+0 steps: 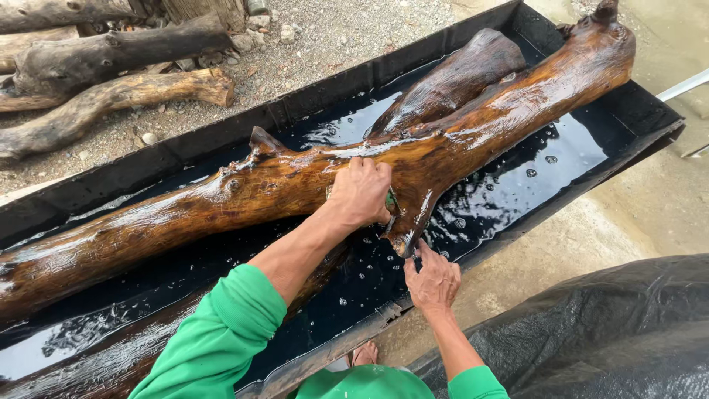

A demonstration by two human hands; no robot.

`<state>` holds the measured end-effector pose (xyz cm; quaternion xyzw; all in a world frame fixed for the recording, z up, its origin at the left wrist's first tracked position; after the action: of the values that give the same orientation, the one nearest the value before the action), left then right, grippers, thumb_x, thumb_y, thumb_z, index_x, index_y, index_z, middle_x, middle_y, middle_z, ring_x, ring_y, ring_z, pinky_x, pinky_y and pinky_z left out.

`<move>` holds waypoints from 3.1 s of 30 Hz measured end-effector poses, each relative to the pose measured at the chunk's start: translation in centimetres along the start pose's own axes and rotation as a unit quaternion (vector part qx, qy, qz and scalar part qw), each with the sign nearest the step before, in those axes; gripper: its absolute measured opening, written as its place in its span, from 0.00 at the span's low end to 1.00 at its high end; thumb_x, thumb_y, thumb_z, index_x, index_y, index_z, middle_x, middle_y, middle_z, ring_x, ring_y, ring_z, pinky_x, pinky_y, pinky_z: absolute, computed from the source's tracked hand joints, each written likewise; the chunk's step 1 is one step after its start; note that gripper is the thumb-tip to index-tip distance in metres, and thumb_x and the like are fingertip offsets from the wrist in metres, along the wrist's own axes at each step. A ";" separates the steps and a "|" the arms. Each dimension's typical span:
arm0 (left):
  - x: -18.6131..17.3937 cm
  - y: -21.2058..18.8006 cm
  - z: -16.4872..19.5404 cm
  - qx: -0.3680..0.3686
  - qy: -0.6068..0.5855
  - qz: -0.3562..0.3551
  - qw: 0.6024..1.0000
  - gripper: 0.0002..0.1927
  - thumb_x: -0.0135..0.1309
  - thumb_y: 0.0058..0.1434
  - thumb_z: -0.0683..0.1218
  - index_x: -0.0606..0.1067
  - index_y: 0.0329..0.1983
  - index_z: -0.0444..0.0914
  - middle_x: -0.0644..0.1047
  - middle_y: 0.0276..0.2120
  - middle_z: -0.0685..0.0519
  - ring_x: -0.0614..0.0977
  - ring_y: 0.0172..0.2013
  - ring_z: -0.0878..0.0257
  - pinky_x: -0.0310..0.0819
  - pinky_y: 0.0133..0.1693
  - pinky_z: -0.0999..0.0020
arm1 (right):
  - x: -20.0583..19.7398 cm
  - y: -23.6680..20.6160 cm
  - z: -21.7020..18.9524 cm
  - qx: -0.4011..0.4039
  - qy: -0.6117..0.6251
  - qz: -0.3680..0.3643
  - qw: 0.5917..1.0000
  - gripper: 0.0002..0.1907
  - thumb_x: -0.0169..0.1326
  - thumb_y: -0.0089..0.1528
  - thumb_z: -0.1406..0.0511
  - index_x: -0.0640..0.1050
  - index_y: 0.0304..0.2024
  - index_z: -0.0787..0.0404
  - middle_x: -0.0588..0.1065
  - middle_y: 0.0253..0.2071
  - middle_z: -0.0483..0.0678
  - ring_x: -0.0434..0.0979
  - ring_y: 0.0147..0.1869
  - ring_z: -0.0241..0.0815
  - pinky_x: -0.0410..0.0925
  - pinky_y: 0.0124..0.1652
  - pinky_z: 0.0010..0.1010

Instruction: The person repeatedly scoops a dark liquid from a trough and pours it over two large logs resting in the trough. The person uses a small metal can to transfer the liquid and moves along the length of the logs to cover different sections.

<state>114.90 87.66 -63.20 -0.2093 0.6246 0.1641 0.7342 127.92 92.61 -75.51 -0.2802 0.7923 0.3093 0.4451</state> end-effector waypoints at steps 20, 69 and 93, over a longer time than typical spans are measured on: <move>0.0 -3.4 -6.1 -0.058 0.065 0.125 0.988 0.38 0.76 0.33 0.53 0.73 0.45 0.30 0.77 0.41 0.40 0.77 0.45 0.48 0.80 0.37 0.58 | 1.5 -0.6 -0.1 -0.004 -0.034 -0.025 0.999 0.18 0.57 0.59 0.56 0.82 0.51 0.50 0.82 0.43 0.41 0.80 0.47 0.45 0.63 0.48 0.42; 17.3 -16.0 -3.7 -0.323 -0.352 0.249 0.842 0.48 0.75 0.36 0.50 0.69 0.62 0.37 0.75 0.55 0.43 0.74 0.58 0.49 0.68 0.59 0.57 | 6.0 0.0 8.5 -0.004 0.169 -0.041 0.985 0.21 0.59 0.59 0.64 0.77 0.54 0.62 0.80 0.43 0.53 0.81 0.42 0.48 0.71 0.44 0.41; 25.8 -12.6 1.0 -0.336 -0.611 0.332 0.636 0.40 0.72 0.37 0.39 0.74 0.58 0.30 0.82 0.48 0.39 0.85 0.49 0.54 0.78 0.55 0.58 | 1.3 10.1 19.4 -0.035 -0.078 -0.207 0.975 0.17 0.52 0.63 0.54 0.80 0.45 0.57 0.80 0.43 0.52 0.78 0.51 0.55 0.67 0.49 0.51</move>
<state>126.33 76.84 -87.26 -0.0722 -0.0370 0.6856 0.7234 130.37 113.28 -82.24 -0.4286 0.6687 0.2588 0.5498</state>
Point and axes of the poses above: each hand's wrist, its own y-axis towards the middle knuckle, its own x-axis out of the palm, z = x × y, the point moved 6 cm from there along y, towards the middle knuckle
